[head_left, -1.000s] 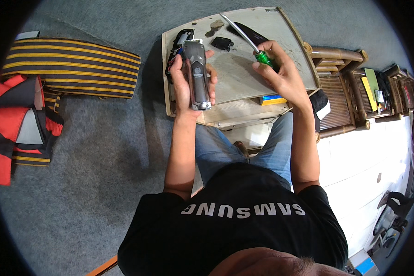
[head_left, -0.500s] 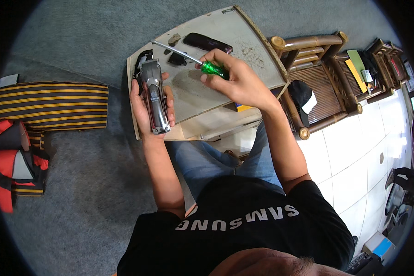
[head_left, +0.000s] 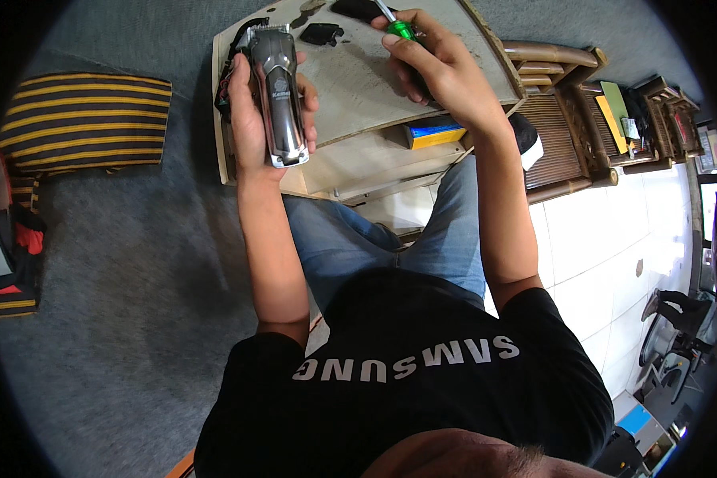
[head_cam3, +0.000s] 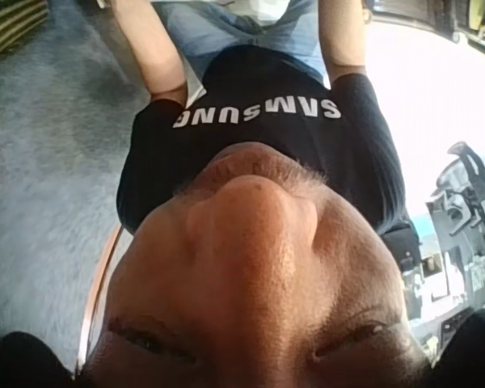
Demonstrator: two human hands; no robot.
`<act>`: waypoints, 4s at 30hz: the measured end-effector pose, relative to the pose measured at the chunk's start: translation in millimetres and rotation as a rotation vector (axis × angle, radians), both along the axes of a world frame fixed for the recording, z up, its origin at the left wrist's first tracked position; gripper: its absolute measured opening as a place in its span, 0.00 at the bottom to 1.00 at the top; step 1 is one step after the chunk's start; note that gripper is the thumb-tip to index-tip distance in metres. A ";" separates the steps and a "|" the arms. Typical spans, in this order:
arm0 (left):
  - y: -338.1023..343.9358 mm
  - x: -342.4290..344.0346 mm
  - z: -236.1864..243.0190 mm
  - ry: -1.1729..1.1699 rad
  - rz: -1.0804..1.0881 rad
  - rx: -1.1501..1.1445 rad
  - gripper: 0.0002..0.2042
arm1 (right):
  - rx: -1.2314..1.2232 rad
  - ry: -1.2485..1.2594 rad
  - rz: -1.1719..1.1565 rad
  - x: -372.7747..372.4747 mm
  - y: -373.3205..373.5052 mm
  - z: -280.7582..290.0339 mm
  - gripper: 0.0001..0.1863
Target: The person disassembles a hair clipper using a screwdriver to remove the housing and internal screws, then reassembles the parts.
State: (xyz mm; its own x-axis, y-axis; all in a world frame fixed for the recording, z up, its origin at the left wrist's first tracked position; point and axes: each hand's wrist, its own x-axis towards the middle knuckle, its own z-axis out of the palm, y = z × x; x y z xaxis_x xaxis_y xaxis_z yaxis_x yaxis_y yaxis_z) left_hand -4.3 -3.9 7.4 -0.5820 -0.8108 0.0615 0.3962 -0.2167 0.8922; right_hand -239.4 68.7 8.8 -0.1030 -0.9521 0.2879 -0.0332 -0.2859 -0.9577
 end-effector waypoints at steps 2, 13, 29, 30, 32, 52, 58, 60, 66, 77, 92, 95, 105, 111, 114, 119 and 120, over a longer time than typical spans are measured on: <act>0.7 -2.1 -1.9 0.014 0.000 -0.026 0.40 | 0.056 -0.052 0.069 -2.9 0.5 1.9 0.15; 6.9 -11.7 -14.5 -0.223 0.244 -0.326 0.34 | 0.025 -0.049 0.079 0.4 5.6 2.8 0.11; -19.3 -10.9 0.4 -0.756 0.612 -0.475 0.25 | -0.226 0.146 -0.086 -13.7 -0.5 -12.6 0.20; -26.5 -6.2 -1.9 -0.802 0.615 -0.493 0.25 | -0.102 0.222 -0.127 -14.4 -0.3 -8.6 0.21; -27.0 0.3 -4.5 -0.901 0.624 -0.516 0.26 | -0.171 0.220 -0.127 -8.4 -5.0 -14.4 0.22; -46.4 2.8 -1.2 -1.192 0.820 -1.038 0.21 | -0.275 0.184 -0.085 -9.4 -10.3 -19.2 0.14; -26.8 15.0 10.6 -1.065 1.042 -1.069 0.17 | -0.058 0.168 -0.038 -9.8 6.8 -0.9 0.15; -33.4 32.0 8.0 -1.193 1.094 -1.220 0.20 | -0.089 0.151 0.005 -2.0 7.8 0.1 0.17; -33.3 45.1 0.9 -1.501 0.848 -1.025 0.35 | -0.084 0.186 -0.021 -5.1 2.6 -9.4 0.16; -71.2 39.4 9.7 -1.511 0.641 -0.966 0.31 | 0.000 0.156 -0.006 -3.5 5.7 -1.2 0.15; -10.5 42.2 18.4 -0.371 0.592 -0.290 0.17 | -0.108 0.425 -0.062 11.6 4.3 -1.2 0.31; -3.5 29.6 7.2 -0.331 0.639 -0.318 0.17 | -0.228 0.598 -0.070 32.0 2.9 -6.0 0.41; -2.4 26.6 -15.6 -0.266 0.748 -0.323 0.20 | -0.054 0.812 -0.188 93.8 -26.4 2.4 0.32; -5.6 27.0 -21.0 -0.315 0.748 -0.411 0.22 | 0.017 0.836 -0.267 106.3 -58.2 9.2 0.31; -9.0 28.5 -23.7 -0.343 0.760 -0.460 0.22 | -0.020 0.800 -0.318 112.7 -69.2 3.5 0.30; -7.1 30.5 -25.3 -0.377 0.736 -0.493 0.20 | -0.132 0.572 -0.376 94.5 -50.6 0.2 0.25; -2.2 26.9 -17.7 -0.315 0.700 -0.450 0.19 | -0.165 0.539 -0.404 84.1 -43.8 0.5 0.23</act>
State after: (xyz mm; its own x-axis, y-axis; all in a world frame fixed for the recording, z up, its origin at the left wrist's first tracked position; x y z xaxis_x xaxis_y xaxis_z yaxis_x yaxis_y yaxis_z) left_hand 22.7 -6.2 -10.3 -0.0057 -0.9246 0.3809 0.0282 0.3806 0.9243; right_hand -155.3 24.8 9.3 -0.2420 -0.8088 0.5360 -0.6270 -0.2913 -0.7225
